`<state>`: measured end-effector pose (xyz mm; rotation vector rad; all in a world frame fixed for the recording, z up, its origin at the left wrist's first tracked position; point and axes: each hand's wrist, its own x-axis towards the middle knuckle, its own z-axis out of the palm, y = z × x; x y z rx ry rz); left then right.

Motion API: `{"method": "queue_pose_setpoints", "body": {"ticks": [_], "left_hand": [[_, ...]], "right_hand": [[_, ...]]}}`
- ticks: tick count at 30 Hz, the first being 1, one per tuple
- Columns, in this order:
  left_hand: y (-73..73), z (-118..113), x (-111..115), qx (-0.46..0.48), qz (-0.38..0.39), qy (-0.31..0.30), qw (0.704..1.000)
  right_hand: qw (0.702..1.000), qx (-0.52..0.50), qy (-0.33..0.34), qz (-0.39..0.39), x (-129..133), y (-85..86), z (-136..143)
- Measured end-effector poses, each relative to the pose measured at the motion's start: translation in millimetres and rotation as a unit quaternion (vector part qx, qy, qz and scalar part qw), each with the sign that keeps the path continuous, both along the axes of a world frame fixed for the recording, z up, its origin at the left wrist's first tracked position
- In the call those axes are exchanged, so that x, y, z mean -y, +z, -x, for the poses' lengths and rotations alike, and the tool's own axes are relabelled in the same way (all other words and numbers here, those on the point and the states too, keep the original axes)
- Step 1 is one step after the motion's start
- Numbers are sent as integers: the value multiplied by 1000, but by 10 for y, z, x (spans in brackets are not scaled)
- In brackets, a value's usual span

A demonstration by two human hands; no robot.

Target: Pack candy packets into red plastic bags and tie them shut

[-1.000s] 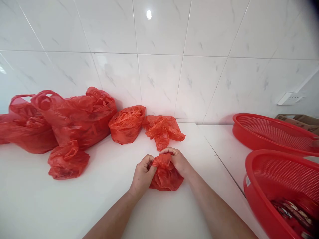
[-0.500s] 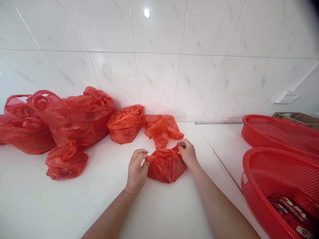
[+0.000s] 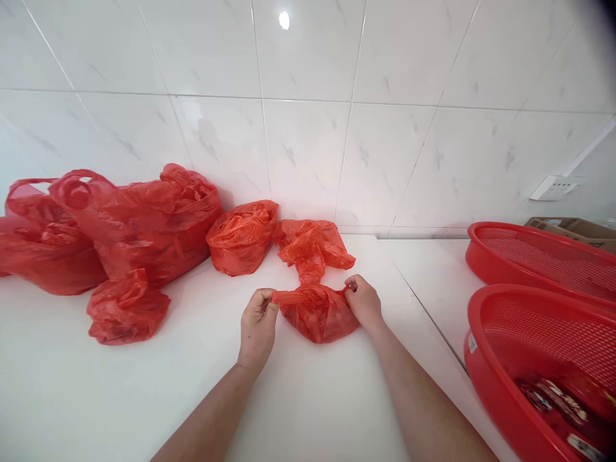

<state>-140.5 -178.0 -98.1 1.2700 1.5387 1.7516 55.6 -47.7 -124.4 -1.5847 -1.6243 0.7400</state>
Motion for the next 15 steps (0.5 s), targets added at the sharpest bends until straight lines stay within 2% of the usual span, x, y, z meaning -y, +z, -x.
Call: {"method": "queue_pose_setpoints", "body": {"ticks": [4,7,9,12,15], "left_hand": [[-13,22,-14,-2,-17,-9,1000],[-18,48,-20,-4,-19,-11,1000],[-19,74,-20,-18,-23,17,999],[-24,74,-10,-119,-58,34,991],[-38,-1,2,-273,-64,-21,960]], "right_hand": [[1000,-1,-23,-11,-30,-45,-26],[998,-34,6,-44,-55,-87,-67],[996,-70,26,-54,-66,-103,-100],[997,-58,36,-41,-46,-100,-92],[992,-3,120,-36,73,-76,40]]}}
